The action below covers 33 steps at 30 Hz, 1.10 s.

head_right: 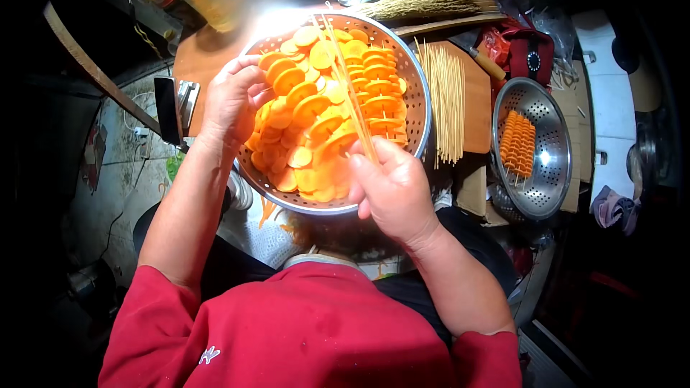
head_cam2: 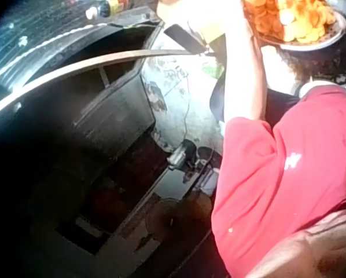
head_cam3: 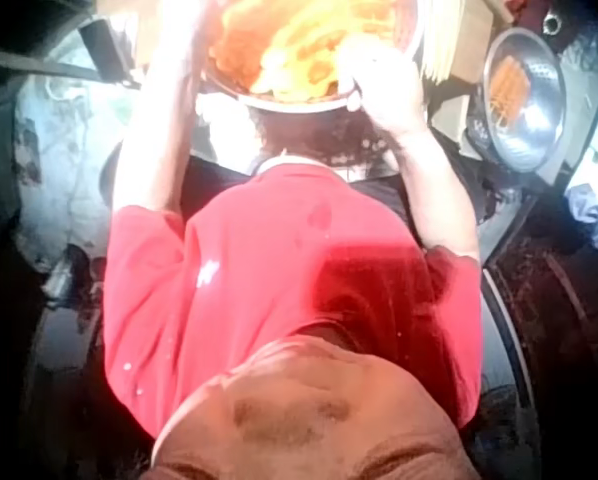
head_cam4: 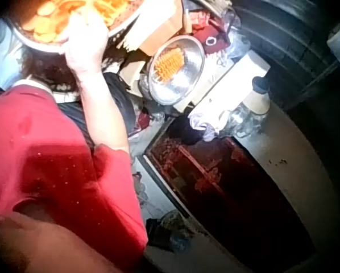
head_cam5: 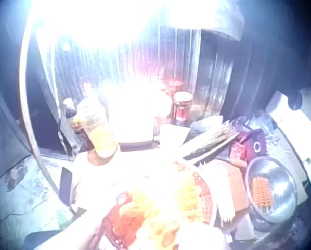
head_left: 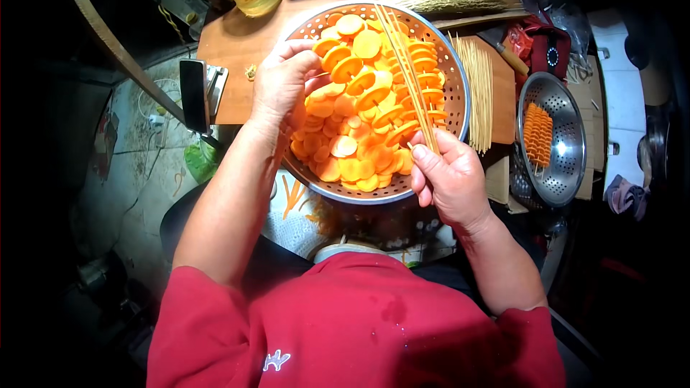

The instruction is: The person threads sliced carrot rounds onto wooden skewers by hand, organizing the slices into spiral patterns along the sticks.

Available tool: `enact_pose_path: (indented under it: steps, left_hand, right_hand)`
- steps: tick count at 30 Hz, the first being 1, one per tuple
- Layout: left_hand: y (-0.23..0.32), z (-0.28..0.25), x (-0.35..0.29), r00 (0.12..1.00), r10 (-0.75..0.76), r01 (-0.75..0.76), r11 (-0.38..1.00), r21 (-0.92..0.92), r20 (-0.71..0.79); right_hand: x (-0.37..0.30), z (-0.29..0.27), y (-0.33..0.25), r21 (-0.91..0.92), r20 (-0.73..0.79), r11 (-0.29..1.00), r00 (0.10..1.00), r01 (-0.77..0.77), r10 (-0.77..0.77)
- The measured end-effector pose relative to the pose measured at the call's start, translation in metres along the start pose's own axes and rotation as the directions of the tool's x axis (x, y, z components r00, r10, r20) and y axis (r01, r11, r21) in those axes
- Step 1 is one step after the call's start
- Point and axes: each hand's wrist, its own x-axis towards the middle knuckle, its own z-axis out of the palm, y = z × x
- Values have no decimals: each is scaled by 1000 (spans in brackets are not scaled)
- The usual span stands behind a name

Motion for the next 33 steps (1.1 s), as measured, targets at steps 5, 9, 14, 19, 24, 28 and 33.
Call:
enact_pose_path:
  steps: [5,9,14,19,24,28,33]
  left_hand:
    - [11,-1,-8,999,15,-13,999,-49,28]
    - [35,-2,-27,999,34,-36,994,104,23]
    - [36,-11,-43,996,-28,-3,946,325,89]
    - [-17,-16,-29,977,-162,62,839,541,140]
    - [-52,-4,-18,963,78,-265,460,847,259]
    - [-51,3,-16,932,-1,-341,339,877,362]
    - [-51,3,-7,918,35,-393,217,894,395]
  right_hand:
    - [-3,-2,-4,41,-26,999,999,32,-31]
    - [-7,-7,-11,102,-31,993,998,57,-54]
    - [-7,-14,-13,179,-50,976,991,128,-121]
    - [-8,-11,-14,178,-50,979,994,101,-94]
    - [-8,-11,-15,168,-70,983,996,75,-64]
    - [-5,-9,-19,179,-55,982,997,58,-49]
    - [-4,-7,-20,170,-52,985,998,41,-33]
